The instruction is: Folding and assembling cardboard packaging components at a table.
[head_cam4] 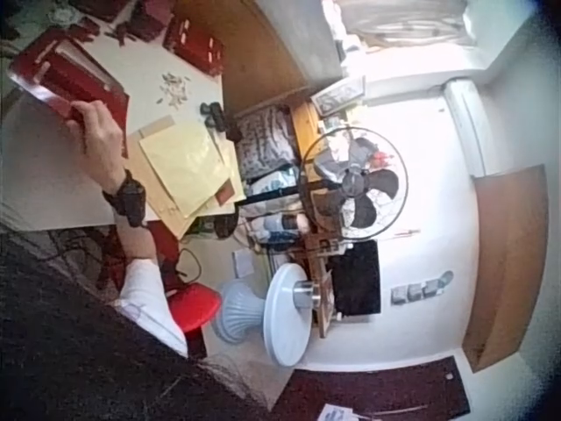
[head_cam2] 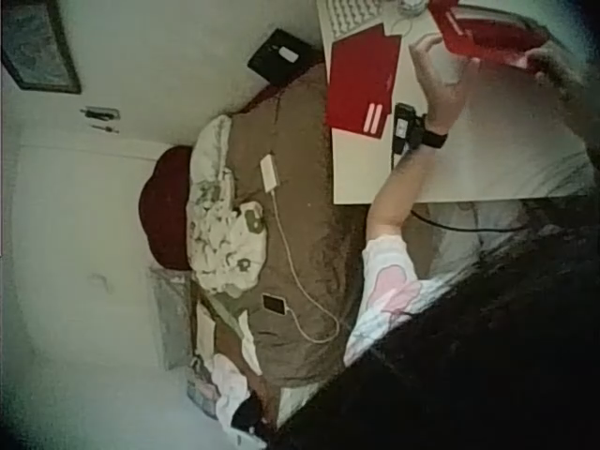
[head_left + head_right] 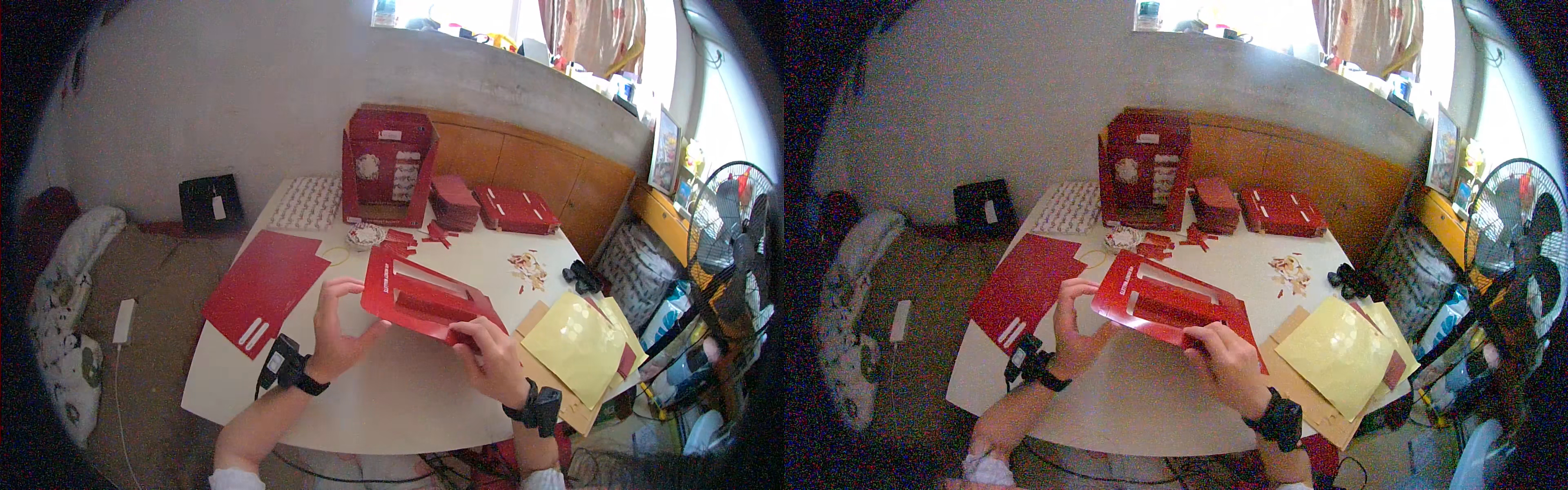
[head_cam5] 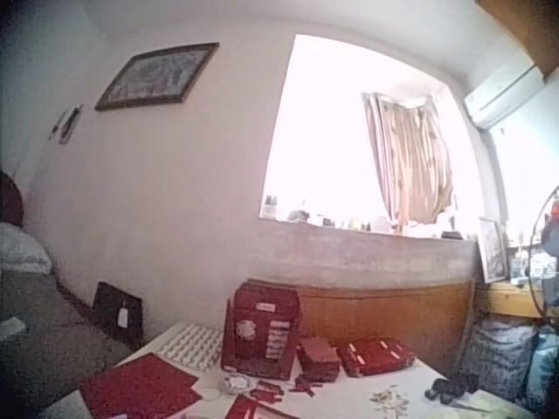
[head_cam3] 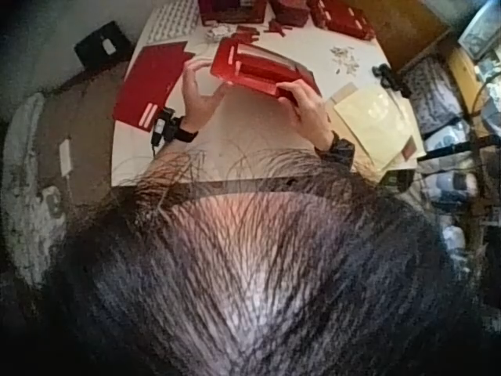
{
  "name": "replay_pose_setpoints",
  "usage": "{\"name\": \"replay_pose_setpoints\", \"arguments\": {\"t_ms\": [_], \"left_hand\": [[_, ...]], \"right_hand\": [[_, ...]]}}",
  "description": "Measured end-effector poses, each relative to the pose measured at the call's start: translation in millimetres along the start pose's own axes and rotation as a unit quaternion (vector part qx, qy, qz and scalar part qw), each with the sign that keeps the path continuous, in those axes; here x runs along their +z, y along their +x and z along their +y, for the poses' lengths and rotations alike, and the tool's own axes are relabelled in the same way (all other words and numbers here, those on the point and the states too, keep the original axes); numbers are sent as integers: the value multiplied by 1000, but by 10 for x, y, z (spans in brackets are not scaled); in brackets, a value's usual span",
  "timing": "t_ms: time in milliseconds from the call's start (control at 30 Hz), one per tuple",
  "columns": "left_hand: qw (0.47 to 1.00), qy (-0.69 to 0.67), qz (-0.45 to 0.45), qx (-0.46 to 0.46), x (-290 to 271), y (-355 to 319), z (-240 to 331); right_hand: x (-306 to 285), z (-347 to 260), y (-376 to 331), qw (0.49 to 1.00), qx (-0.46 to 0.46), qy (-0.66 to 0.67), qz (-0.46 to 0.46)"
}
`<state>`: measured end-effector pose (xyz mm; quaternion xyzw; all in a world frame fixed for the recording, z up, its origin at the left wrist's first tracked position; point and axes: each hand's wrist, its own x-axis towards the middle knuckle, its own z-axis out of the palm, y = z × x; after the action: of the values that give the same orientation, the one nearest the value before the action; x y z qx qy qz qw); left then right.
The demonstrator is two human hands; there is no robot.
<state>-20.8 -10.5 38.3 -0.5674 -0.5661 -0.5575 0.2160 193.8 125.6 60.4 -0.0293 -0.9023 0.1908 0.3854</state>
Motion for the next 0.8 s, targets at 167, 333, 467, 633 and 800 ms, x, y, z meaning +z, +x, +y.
{"name": "replay_pose_setpoints", "arguments": {"t_ms": [167, 333, 467, 633, 800], "left_hand": [[971, -213, 37, -100, 45, -92, -94], [968, -202, -62, -138, 39, -95, 17], [956, -234, -92, -149, 50, -154, 55], [912, -294, -55, -281, 128, -266, 159], [875, -371, -20, -312, 143, -270, 310]], "right_hand": [[-19, -21, 30, 1000, -10, -3, 10], [6, 18, 16, 1000, -22, -6, 2], [63, 29, 52, 989, -75, -126, 19], [258, -27, 76, 937, -214, -274, 35], [344, -81, 146, 918, -254, -299, 51]]}}
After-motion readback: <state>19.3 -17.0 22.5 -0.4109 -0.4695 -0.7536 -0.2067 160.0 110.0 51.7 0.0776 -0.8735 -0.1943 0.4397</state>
